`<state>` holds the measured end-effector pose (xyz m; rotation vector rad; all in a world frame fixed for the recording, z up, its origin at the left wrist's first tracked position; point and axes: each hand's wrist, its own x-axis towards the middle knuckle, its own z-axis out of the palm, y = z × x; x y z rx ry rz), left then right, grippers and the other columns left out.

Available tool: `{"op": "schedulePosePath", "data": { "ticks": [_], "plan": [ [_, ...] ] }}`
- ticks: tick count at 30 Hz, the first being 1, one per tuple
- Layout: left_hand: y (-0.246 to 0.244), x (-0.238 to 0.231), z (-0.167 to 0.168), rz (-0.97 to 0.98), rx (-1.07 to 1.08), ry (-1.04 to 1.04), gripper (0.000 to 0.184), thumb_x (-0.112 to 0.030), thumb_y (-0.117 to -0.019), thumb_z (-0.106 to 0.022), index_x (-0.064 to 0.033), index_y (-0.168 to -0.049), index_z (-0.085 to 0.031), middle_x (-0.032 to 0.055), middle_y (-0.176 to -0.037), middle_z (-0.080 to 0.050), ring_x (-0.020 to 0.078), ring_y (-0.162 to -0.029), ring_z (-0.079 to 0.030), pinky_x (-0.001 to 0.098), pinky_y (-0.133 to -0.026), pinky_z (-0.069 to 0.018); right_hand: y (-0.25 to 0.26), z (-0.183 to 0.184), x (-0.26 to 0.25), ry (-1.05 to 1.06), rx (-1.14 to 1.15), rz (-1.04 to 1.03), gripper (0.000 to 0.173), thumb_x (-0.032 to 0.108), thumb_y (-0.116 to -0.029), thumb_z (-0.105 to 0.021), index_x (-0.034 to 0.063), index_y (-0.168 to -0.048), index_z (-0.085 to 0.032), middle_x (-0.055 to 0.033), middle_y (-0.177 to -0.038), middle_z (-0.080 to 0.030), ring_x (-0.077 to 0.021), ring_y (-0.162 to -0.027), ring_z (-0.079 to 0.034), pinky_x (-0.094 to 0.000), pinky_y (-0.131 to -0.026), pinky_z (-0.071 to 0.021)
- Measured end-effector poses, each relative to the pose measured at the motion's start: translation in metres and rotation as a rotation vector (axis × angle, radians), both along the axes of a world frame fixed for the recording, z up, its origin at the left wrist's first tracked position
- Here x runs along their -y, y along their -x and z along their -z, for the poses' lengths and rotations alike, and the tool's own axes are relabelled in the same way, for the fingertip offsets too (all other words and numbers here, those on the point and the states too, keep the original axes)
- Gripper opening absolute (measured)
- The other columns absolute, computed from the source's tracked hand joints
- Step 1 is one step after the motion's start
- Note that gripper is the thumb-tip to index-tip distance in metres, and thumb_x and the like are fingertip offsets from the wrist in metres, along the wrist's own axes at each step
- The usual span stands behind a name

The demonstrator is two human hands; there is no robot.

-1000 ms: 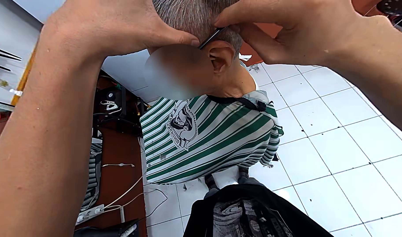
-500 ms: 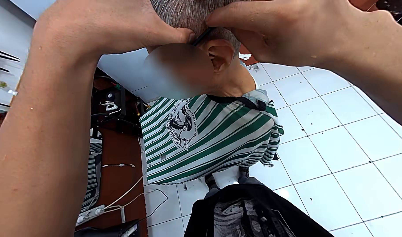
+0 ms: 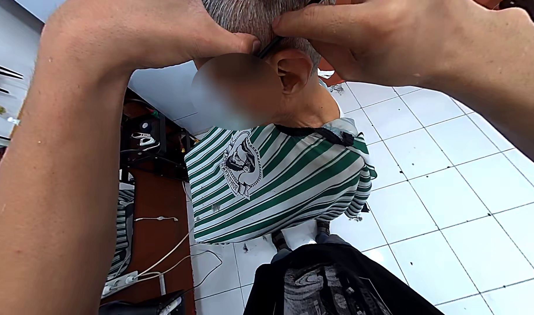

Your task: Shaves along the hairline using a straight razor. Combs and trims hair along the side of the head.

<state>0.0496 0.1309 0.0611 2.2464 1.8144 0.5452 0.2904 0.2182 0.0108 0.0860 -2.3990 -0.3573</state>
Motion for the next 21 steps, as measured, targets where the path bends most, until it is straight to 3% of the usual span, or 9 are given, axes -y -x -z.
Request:
{"op": "schedulePosePath", "data": {
  "ticks": [5,10,15,21],
  "plan": [
    [-0.0002,0.0011,-0.0009,-0.001,0.005,0.025,0.021,-0.042,-0.0842,-0.071,-0.023,-0.092,-0.072,-0.0142,-0.081,-0.068,-0.009,-0.076,-0.064,0.0142,-0.066,-0.0532,-0.0013,0.0001,0.0018,-0.006,0.002,0.007,0.028,0.004,-0.0982,-0.055,0.0029,-0.119,-0.074,-0.0115,-0.08,-0.068,-0.018,-0.066,-0.062,-0.0297,-0.055,-0.0464],
    [0.001,0.0009,-0.0004,0.023,0.017,-0.013,0.018,-0.04,-0.0805,-0.075,-0.0236,-0.088,-0.071,-0.0141,-0.078,-0.068,-0.0083,-0.073,-0.064,0.0142,-0.062,-0.0523,0.0001,-0.0015,0.0011,0.028,0.002,-0.024,0.025,0.005,-0.0987,-0.055,0.0021,-0.115,-0.073,-0.0098,-0.089,-0.071,-0.0153,-0.078,-0.067,-0.0278,-0.063,-0.0514],
    [0.0008,0.0022,-0.0003,-0.01,-0.01,0.005,0.021,-0.044,-0.0823,-0.073,-0.0234,-0.088,-0.072,-0.0139,-0.079,-0.068,-0.0086,-0.073,-0.064,0.0151,-0.063,-0.0517,-0.002,-0.0033,0.002,0.048,0.066,0.003,0.029,0.005,-0.0992,-0.053,0.002,-0.12,-0.072,-0.0108,-0.09,-0.07,-0.0167,-0.077,-0.066,-0.0292,-0.064,-0.0511],
    [0.0014,0.0017,0.0003,0.005,0.017,-0.004,0.019,-0.041,-0.0814,-0.074,-0.0233,-0.09,-0.071,-0.0138,-0.08,-0.068,-0.008,-0.074,-0.064,0.0153,-0.063,-0.0526,-0.0021,-0.006,-0.0008,0.082,0.086,-0.015,0.025,0.007,-0.0994,-0.054,0.0036,-0.118,-0.071,-0.0086,-0.094,-0.07,-0.0156,-0.085,-0.066,-0.0289,-0.07,-0.0524]
  ]
}}
